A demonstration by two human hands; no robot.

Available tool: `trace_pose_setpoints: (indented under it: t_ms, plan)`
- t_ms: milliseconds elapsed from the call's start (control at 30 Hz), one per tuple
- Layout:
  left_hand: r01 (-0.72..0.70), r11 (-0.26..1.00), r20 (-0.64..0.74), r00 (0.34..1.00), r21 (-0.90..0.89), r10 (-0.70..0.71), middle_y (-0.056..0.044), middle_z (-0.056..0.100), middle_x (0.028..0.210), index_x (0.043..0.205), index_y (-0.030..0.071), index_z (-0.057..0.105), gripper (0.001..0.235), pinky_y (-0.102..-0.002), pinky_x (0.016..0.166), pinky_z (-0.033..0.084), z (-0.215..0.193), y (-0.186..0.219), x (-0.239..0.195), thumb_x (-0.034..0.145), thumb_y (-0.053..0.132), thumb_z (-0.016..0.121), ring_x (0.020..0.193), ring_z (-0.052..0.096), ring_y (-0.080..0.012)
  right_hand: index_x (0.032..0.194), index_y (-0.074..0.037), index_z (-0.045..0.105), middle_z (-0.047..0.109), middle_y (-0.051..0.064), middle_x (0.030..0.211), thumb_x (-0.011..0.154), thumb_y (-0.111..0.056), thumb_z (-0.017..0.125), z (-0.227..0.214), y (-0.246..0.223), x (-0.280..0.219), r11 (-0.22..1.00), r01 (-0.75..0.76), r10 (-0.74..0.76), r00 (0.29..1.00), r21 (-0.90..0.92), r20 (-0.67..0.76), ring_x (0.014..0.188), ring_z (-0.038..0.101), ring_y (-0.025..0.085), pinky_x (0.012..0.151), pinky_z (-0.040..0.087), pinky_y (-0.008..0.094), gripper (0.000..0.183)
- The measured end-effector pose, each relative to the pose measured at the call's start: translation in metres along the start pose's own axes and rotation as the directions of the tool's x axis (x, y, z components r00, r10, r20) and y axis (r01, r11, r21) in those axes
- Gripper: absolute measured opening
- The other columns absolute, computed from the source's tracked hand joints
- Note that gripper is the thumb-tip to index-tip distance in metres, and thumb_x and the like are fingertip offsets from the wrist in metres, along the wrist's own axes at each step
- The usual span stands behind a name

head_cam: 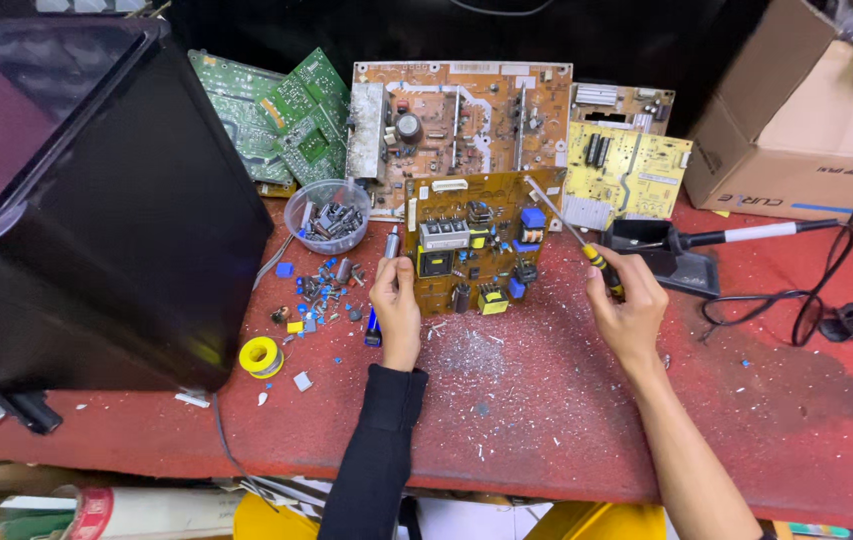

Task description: The person uses a soldering iron and a desoldering pump to remove components from a green circuit board. They flip the board over to inspect the other side, then continue desoldering components from the original side.

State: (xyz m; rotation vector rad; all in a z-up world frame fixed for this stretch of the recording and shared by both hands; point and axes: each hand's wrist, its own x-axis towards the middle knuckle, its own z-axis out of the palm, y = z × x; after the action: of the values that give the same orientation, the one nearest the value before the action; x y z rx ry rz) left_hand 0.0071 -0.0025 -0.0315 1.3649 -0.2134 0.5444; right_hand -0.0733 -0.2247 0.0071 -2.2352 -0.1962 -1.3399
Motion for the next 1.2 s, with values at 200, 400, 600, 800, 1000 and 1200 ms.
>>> trace_pose_setpoints:
  t_ms: [200,400,600,800,1000,1200]
  plan:
    - [-0.018,1.0,0.023,1.0,0.0,0.018,0.001,0.037,0.066,0.07,0.009,0.052,0.027,-0.023,0.069,0.034,-0.003,-0.007,0.0,0.09,0.024,0.043,0.067,0.036,-0.0073,0.099,-0.011,0.063,0.053,0.007,0.063,0.076,-0.017,0.06,0.004,-0.008,-0.006,0.997,-0.008,0.004,0.999,0.073,0.049,0.05,0.05,0.024,0.052,0.041,0.031,0.024]
    - [-0.025,0.999,0.015,1.0,-0.033,0.025,0.003,0.034,0.066,0.069,0.009,0.05,0.026,-0.022,0.068,0.033,-0.001,-0.003,-0.001,0.089,0.023,0.043,0.067,0.033,-0.0064,0.095,-0.012,0.064,0.049,0.003,0.056,0.076,-0.017,0.059,0.007,0.01,-0.015,0.993,-0.06,0.049,0.993,0.106,0.105,0.045,0.046,0.019,0.049,0.039,0.027,0.02]
    - [-0.036,0.999,0.03,0.999,-0.035,0.037,0.003,0.033,0.066,0.068,0.01,0.049,0.025,-0.022,0.067,0.033,-0.001,-0.006,-0.001,0.089,0.022,0.043,0.066,0.032,-0.0061,0.092,-0.011,0.065,0.048,0.005,0.055,0.076,-0.015,0.059,0.009,0.016,-0.021,0.99,-0.065,0.049,0.99,0.122,0.129,0.044,0.045,0.021,0.048,0.038,0.03,0.017]
    - [-0.038,0.999,0.033,0.999,-0.032,0.039,0.003,0.033,0.064,0.068,0.01,0.049,0.026,-0.022,0.066,0.032,-0.001,-0.008,-0.001,0.09,0.023,0.043,0.065,0.032,-0.0061,0.092,-0.012,0.065,0.046,0.004,0.053,0.077,-0.015,0.058,0.007,0.011,-0.017,0.987,-0.076,0.058,0.99,0.139,0.132,0.043,0.043,0.02,0.047,0.037,0.029,0.017]
    - [-0.024,0.998,0.034,0.999,-0.061,0.026,0.004,0.032,0.066,0.067,0.011,0.048,0.025,-0.021,0.068,0.032,-0.001,-0.004,-0.002,0.089,0.022,0.043,0.066,0.032,-0.0055,0.091,-0.013,0.066,0.048,0.005,0.054,0.075,-0.016,0.059,0.004,0.011,-0.016,0.989,-0.059,0.043,0.992,0.135,0.116,0.044,0.045,0.02,0.047,0.037,0.028,0.017]
    - [0.003,0.995,0.021,1.0,-0.097,-0.001,0.005,0.032,0.067,0.066,0.012,0.045,0.025,-0.02,0.068,0.031,-0.001,-0.008,-0.001,0.089,0.022,0.043,0.067,0.032,-0.0051,0.089,-0.012,0.066,0.048,0.005,0.055,0.075,-0.015,0.06,0.003,0.016,-0.019,0.987,-0.077,0.062,0.992,0.141,0.108,0.044,0.044,0.018,0.047,0.036,0.028,0.016]
